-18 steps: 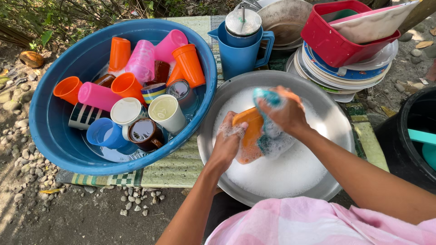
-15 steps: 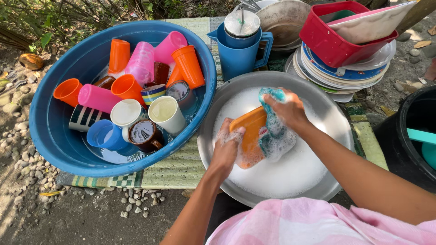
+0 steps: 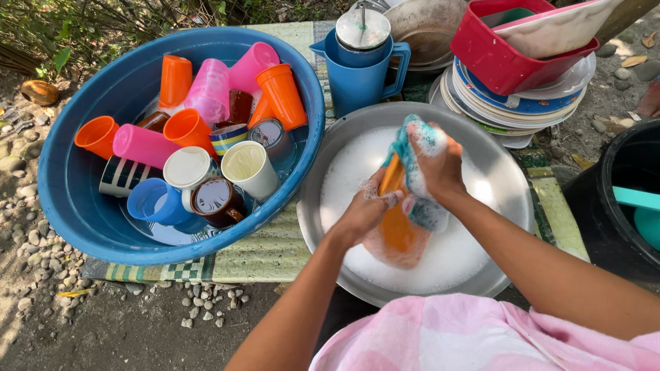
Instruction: The person scrubs several plastic and ceramic cups, mugs, and bowls in a large basin of soapy water using a sponge and a cloth.
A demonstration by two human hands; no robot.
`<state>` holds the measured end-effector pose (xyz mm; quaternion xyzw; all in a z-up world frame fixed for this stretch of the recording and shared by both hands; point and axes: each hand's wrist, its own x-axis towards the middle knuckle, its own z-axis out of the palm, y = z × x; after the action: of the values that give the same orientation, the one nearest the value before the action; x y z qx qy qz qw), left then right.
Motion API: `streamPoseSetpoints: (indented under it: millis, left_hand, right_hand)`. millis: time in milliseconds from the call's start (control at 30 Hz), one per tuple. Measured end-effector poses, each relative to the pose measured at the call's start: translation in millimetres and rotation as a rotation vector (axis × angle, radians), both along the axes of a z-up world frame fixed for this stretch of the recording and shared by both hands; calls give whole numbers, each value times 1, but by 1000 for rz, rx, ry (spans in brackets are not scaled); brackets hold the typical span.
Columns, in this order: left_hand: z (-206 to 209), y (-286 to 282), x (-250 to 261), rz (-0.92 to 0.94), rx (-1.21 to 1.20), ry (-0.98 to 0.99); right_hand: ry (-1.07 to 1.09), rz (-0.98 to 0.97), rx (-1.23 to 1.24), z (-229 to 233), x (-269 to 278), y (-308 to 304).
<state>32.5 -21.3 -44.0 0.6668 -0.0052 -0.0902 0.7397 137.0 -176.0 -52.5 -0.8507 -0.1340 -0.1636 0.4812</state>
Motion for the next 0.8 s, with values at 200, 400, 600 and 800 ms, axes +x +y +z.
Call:
streamPoseSetpoints:
  millis: [200, 400, 600, 800]
  left_hand:
    - [-82, -1, 1, 660, -206, 409]
    - [-234, 8, 24, 515, -328, 531]
    - [-267, 21, 40, 333, 19, 765]
    - [-194, 16, 20, 415, 55, 861]
  right_hand:
    - [575, -178, -280, -54, -12, -25]
    - [394, 768, -731, -58, -73, -2]
    - [549, 580, -813, -72, -11, -6]
    - [443, 808, -709, -64, -26, 21]
